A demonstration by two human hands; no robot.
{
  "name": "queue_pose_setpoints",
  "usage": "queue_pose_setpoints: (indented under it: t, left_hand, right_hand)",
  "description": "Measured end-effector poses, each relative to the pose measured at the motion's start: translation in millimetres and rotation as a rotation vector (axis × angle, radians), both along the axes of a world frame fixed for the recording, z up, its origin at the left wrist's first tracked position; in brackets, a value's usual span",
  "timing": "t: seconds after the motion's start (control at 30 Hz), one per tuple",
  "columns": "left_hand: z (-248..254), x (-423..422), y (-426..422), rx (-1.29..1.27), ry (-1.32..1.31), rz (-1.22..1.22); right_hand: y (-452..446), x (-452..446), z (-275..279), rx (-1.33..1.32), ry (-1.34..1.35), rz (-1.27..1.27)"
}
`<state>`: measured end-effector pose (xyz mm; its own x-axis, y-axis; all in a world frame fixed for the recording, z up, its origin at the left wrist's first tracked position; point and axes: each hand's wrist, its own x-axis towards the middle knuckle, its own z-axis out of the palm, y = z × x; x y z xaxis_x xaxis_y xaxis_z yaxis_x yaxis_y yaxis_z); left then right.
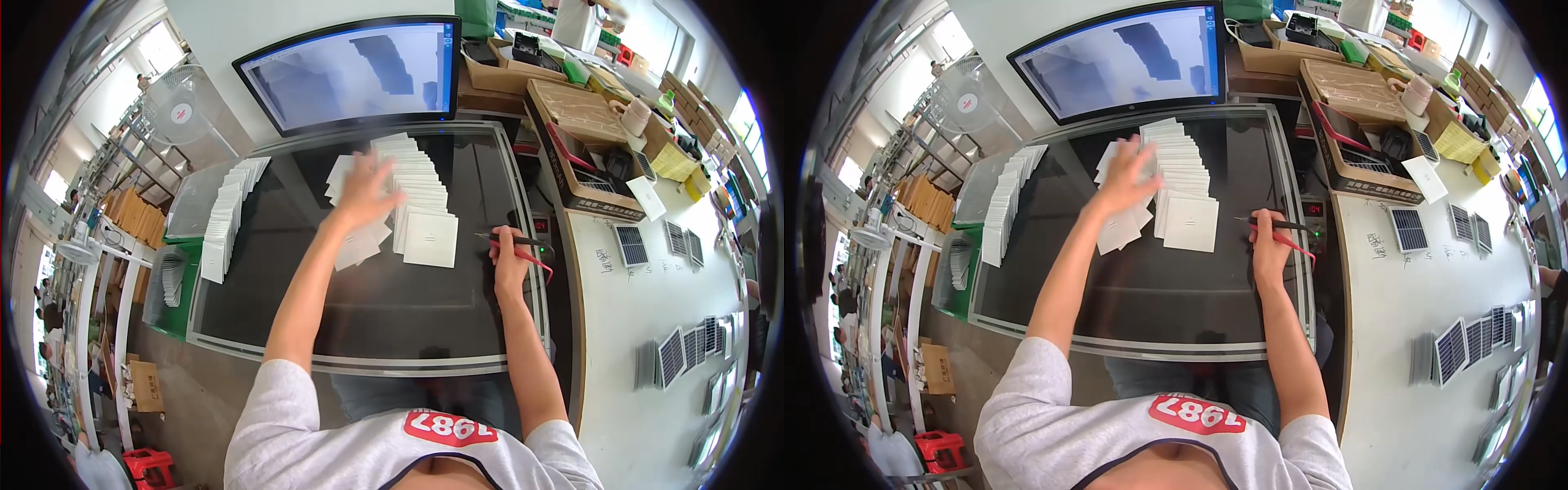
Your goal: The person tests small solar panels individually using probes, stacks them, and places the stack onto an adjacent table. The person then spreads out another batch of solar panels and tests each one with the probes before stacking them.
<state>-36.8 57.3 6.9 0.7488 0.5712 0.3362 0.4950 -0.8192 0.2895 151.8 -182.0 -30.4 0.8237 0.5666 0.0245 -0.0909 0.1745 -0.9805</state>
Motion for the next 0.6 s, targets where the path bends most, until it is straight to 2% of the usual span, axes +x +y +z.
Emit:
queue_pose_setpoints:
  t: [0.03,0.1,0.13,0.37,0.5,0.6]
  left_hand:
    - [-2.5,2.3,-23.7,0.065,0.028,-0.201]
    - [11.1,11.0,-87.2,0.118,0.276,-0.314]
    - [2.7,15.1,-102.7,0.098,0.263,-0.366]
    - [-28.8,54.3,-108.8,0.194,0.119,-0.167]
    - [-36.6,79.5,-92.9,0.19,0.082,-0.089]
    - [-39.6,93.1,-76.0,0.148,0.058,-0.083]
  right_hand:
    - [0.5,1.0,-2.3,0.003,-0.007,0.007]
    - [-0.6,1.6,-2.9,0.004,0.005,0.02]
    - [-0.7,3.2,-1.6,0.029,0.06,0.018]
    - [9.5,29.9,11.9,0.085,0.482,-0.031]
    - [14.9,24.3,12.9,0.073,0.421,-0.048]
    - [9.7,17.4,-2.2,0.154,0.185,0.022]
